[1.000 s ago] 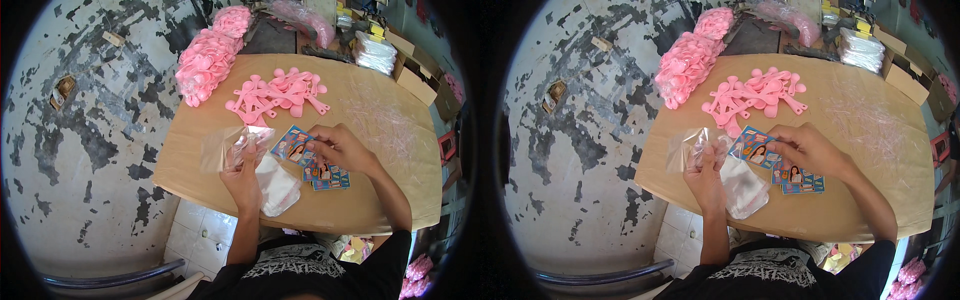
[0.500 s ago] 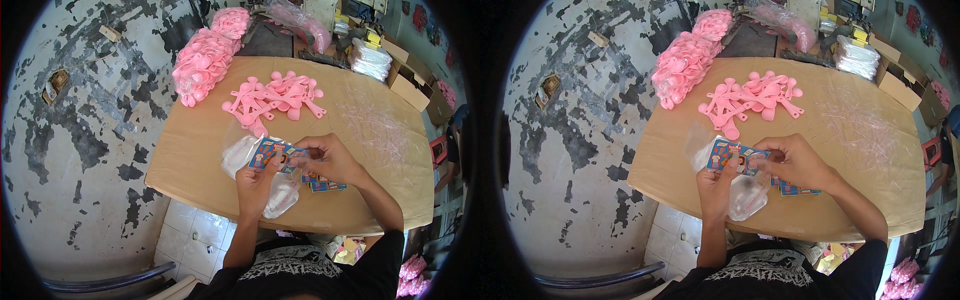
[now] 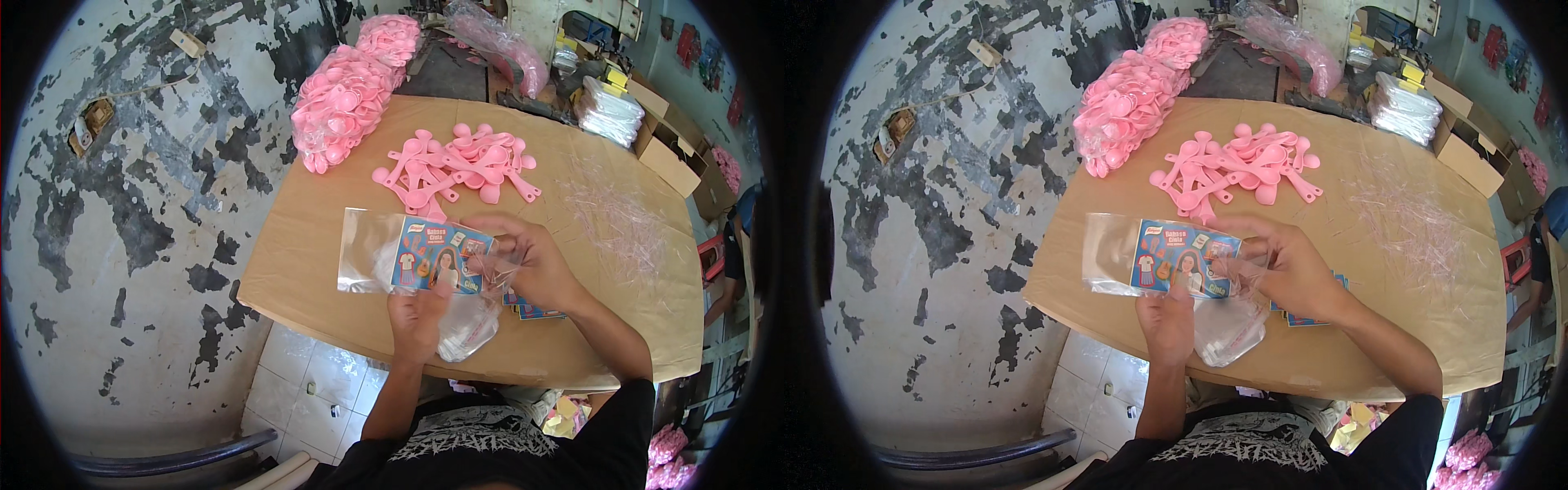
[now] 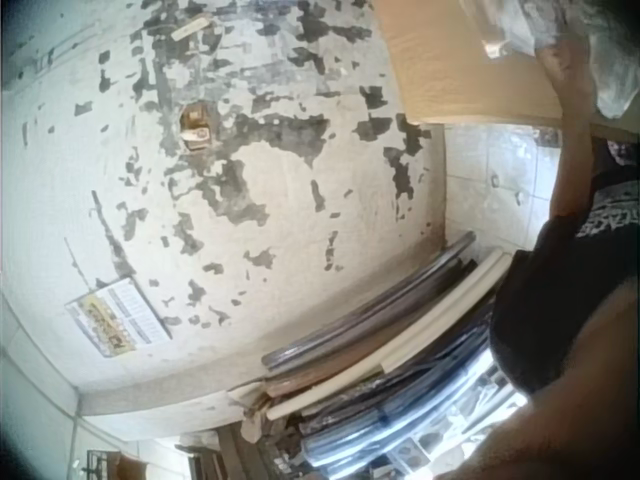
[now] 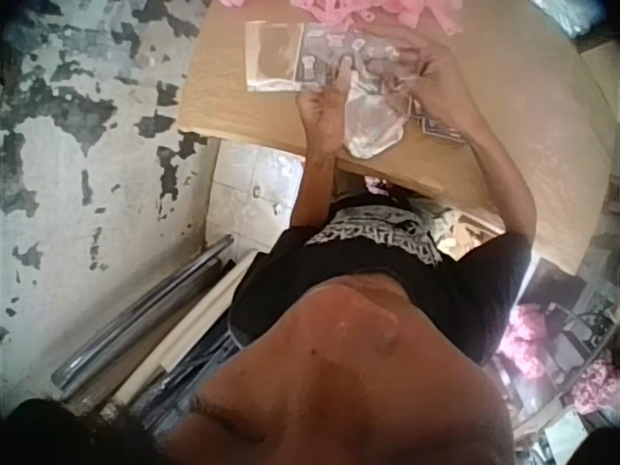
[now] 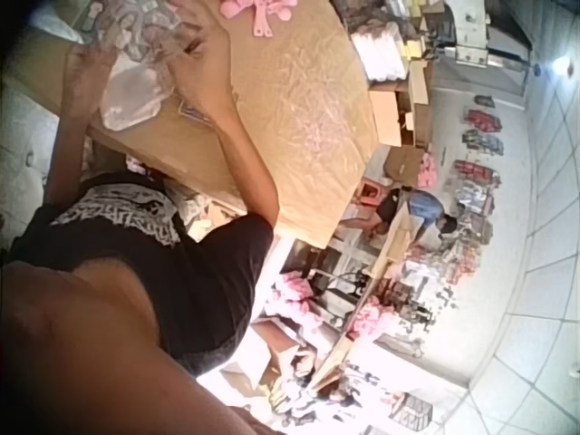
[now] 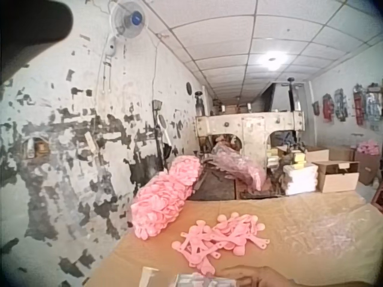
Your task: The person packs plastic spoons and printed cards into small plastic bags by hand, then gathers and sweeps plastic wrappers across the table.
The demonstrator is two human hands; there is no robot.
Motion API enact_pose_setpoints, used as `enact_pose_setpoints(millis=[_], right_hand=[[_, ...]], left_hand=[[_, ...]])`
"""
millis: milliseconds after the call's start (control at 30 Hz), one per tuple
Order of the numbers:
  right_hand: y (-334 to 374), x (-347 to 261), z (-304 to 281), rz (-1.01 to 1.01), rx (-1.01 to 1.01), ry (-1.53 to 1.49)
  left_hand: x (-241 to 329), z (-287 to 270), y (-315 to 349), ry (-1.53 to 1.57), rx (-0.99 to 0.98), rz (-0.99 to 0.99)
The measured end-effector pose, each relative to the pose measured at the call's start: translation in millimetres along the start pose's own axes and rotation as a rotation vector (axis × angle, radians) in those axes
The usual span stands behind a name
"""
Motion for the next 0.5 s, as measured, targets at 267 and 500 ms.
enact_pose_setpoints(millis=[267, 500], right_hand=[[-15, -3, 3, -0.155, 0.006, 0.156], [-17, -5, 17, -0.246, -0.186, 0.212]], left_hand=[[14, 24, -20, 0.129, -0.029, -0.088], [13, 21, -14, -0.007, -0.452, 0.118]])
Point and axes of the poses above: each hand's wrist, its own y-axis away from the middle knuckle, its own z-axis out of the palm, x = y × z, the point moved 8 cm from there along -y, towards the middle knuckle, and after that the axes turned 15 degrees about y, right-handed, at the moved point
